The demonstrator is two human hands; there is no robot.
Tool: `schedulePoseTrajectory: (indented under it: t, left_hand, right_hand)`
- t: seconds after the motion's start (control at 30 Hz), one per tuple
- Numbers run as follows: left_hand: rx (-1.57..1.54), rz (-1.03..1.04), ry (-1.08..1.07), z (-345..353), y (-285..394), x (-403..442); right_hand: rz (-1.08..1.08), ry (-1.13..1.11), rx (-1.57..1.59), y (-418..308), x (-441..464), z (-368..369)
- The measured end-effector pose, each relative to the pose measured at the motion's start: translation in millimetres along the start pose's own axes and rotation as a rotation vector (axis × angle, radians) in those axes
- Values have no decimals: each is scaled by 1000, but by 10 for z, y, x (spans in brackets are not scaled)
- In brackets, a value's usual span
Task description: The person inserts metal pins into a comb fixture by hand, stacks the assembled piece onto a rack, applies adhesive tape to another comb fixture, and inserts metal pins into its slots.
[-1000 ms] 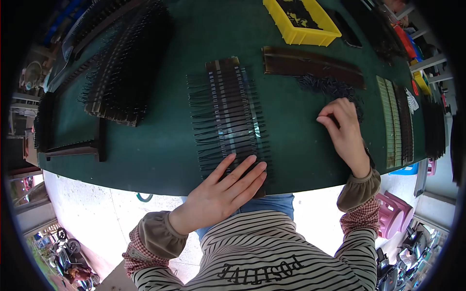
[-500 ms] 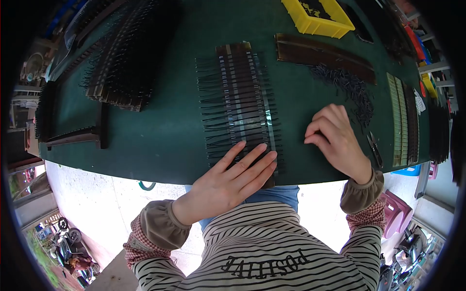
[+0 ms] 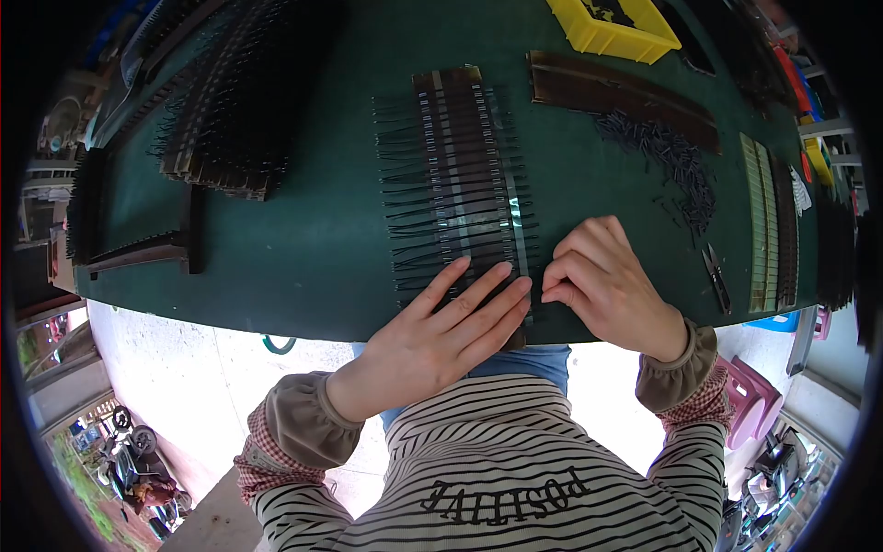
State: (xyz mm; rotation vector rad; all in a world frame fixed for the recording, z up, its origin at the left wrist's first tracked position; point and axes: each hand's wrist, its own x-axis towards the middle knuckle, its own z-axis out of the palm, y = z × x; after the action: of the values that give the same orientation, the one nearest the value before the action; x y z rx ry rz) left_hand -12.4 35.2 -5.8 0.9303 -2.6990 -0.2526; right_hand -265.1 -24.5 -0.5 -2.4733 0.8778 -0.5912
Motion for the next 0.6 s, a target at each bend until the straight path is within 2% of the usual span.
schedulePoseTrajectory:
  t: [0.17,0.6]
  left_hand:
    - [4,-1,-10,-10,-3,4]
    - [-16,-15,1,2,11,14]
  right_hand:
    - [8,-51,-77,39,-32,-129]
    - [22,37,24,-25,-14,30]
